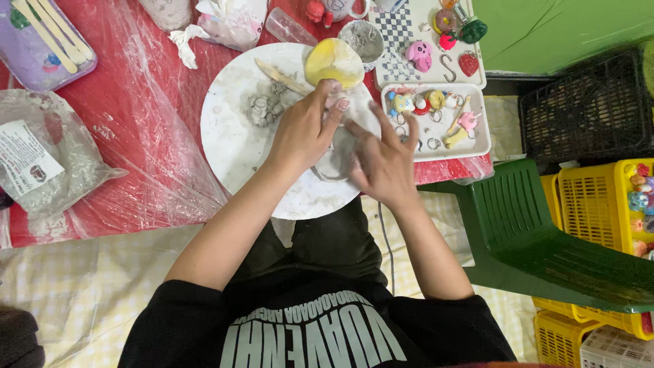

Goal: The person shapes a heart-shaped clay piece on a round white bat, smoothing its edges with a sponge and a wooden sculpting tool. They roll small clay balls by hand, work pieces in their lap, and press and refine the clay forms on the bat.

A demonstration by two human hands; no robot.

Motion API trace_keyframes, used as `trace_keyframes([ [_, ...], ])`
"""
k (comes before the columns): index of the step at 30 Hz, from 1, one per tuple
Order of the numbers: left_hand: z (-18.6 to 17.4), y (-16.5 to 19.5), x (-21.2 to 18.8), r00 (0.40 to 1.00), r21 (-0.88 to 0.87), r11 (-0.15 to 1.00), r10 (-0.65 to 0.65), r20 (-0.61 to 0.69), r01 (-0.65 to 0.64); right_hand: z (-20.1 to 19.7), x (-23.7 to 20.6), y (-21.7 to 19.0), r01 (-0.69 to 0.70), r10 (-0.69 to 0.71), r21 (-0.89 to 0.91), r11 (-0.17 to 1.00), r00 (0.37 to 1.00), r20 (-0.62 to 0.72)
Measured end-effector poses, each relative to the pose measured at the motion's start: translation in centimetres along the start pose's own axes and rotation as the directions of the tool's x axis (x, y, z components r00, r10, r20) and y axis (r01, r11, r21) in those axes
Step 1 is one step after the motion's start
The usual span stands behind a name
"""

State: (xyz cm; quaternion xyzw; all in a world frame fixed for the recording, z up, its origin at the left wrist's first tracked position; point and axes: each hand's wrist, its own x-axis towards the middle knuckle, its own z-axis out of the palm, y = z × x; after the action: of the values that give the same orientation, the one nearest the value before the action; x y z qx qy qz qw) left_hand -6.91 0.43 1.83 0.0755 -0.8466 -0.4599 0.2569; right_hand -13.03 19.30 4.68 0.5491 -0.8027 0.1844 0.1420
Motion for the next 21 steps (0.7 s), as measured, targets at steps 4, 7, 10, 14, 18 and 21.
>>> trace_keyframes([
  [4,0.0,0.1,0.0,0.995,-0.024,0.996,0.083,-0.051,-0.084,0.1,-0.3,-0.1,0.027,-0.026,0.011,1.0,0.999,-0.043],
  [7,0.0,0.1,0.1,0.999,0.019,0.999,0.047,-0.028,-0.046,0.3,-0.5,-0.1,0.026,-0.025,0.005,1.0,0.999,-0.027],
  [10,0.0,0.0,0.1,1.0,-0.021,1.0,0.006,0.006,-0.006,0.5,-0.6,0.2,-0.067,0.075,0.121,0.99,0.995,-0.062],
  [14,0.2,0.1,0.1,0.999,-0.016,1.0,0.026,-0.021,-0.026,1.5,0.4,1.0,-0.358,0.431,0.49,0.795,0.901,-0.042],
  [18,0.3,0.1,0.1,0.998,0.009,0.999,0.049,-0.045,-0.049,2.3,1.4,1.2,-0.372,0.426,0.445,0.815,0.904,-0.024],
  [21,0.4,0.2,0.2,0.997,0.042,0.998,0.046,-0.057,-0.043,2.5,1.8,0.8,-0.341,0.391,0.387,0.857,0.919,-0.055],
])
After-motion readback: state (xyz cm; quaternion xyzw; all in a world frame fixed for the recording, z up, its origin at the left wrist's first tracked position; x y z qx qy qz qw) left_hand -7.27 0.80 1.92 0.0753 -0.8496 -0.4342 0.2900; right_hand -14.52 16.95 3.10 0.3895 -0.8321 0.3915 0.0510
